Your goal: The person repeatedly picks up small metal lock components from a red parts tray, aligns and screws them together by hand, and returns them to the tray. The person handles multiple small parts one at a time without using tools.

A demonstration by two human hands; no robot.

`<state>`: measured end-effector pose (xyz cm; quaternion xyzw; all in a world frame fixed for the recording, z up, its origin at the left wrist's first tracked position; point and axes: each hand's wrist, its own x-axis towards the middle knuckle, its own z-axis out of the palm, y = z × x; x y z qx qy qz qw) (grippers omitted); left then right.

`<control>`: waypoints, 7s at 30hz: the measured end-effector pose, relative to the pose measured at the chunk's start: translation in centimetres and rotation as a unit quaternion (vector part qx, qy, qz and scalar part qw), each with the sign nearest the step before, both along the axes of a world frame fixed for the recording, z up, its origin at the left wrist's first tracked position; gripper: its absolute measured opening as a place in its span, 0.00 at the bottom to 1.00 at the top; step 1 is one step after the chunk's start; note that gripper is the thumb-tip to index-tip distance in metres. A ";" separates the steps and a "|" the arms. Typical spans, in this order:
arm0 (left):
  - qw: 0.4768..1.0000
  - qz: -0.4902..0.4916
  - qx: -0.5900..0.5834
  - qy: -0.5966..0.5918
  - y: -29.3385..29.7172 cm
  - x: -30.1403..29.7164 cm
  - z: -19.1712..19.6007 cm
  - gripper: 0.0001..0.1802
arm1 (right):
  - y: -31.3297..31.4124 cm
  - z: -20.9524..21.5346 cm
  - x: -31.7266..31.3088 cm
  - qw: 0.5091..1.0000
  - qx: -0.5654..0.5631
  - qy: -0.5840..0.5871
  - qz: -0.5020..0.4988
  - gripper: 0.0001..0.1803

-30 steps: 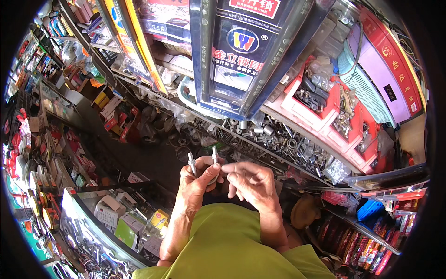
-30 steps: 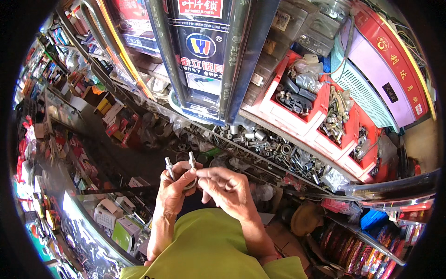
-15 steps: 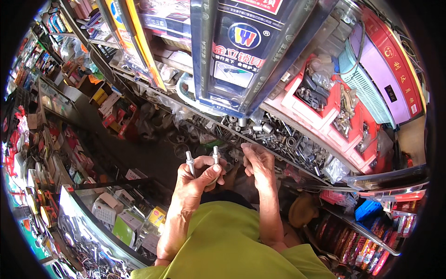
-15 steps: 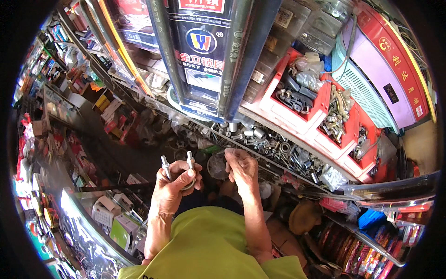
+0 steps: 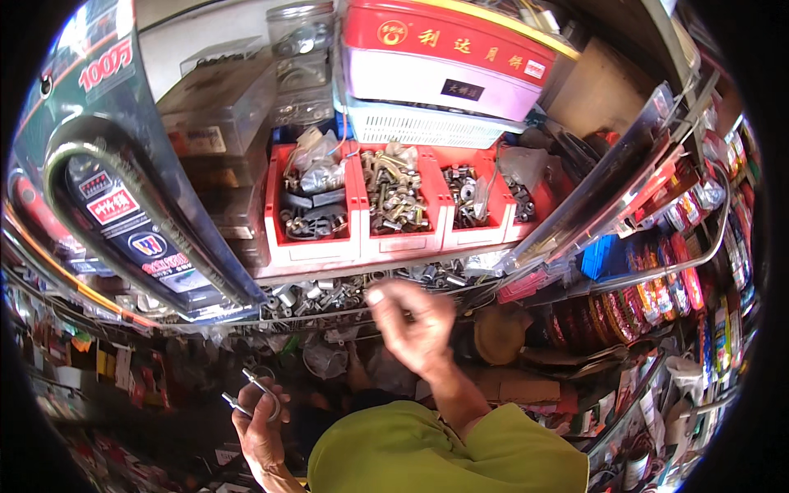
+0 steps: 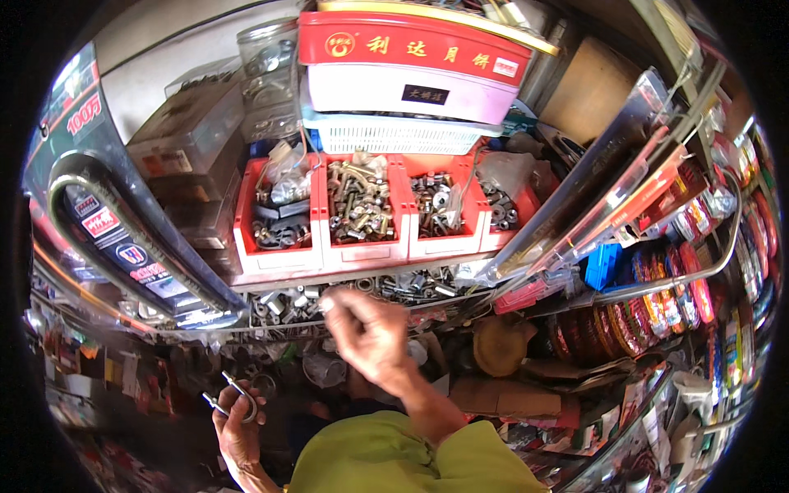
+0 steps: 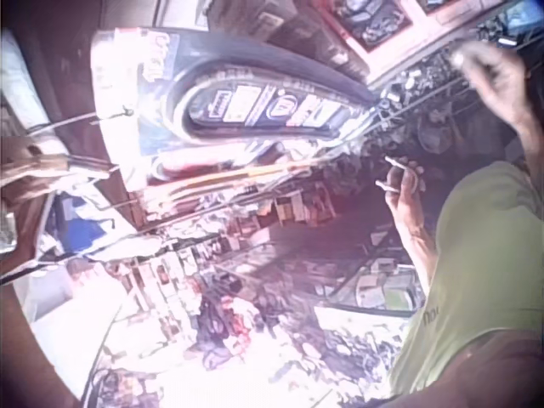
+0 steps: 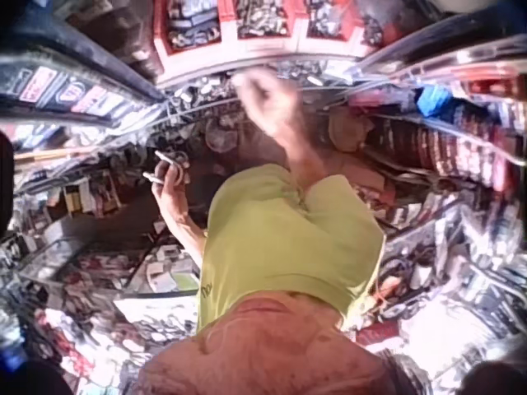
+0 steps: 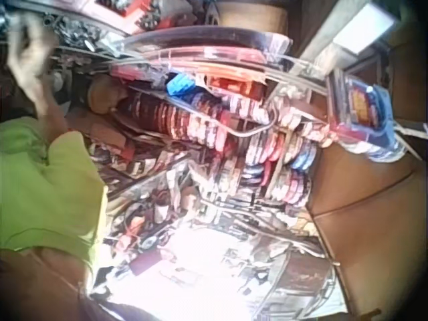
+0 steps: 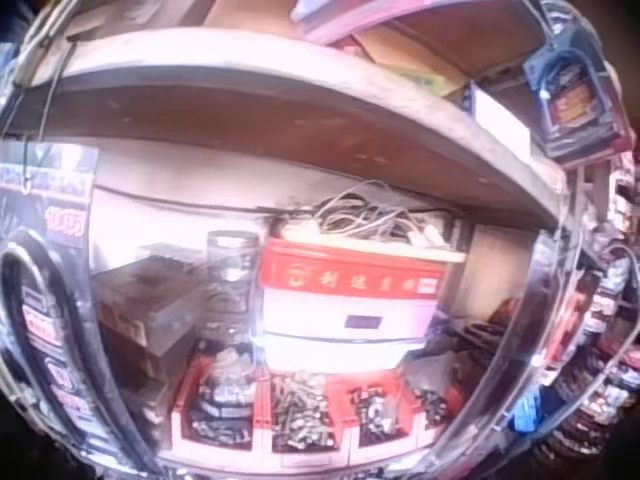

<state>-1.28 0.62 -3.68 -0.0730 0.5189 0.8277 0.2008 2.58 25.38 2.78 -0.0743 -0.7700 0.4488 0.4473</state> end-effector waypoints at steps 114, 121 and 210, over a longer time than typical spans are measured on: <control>0.996 -0.030 -0.084 -0.012 7.4 4.4 1.0 0.12 | 14.2 2.2 -3.0 0.987 -0.002 0.057 -0.152 0.08; 0.992 -0.044 -0.113 -0.036 7.3 4.6 -0.2 0.20 | 14.2 2.5 -2.9 0.982 0.025 0.020 -0.187 0.12; 0.991 -0.030 0.054 0.119 5.4 5.4 5.9 0.27 | -5.5 -0.2 0.7 0.861 -0.169 -0.300 0.375 0.19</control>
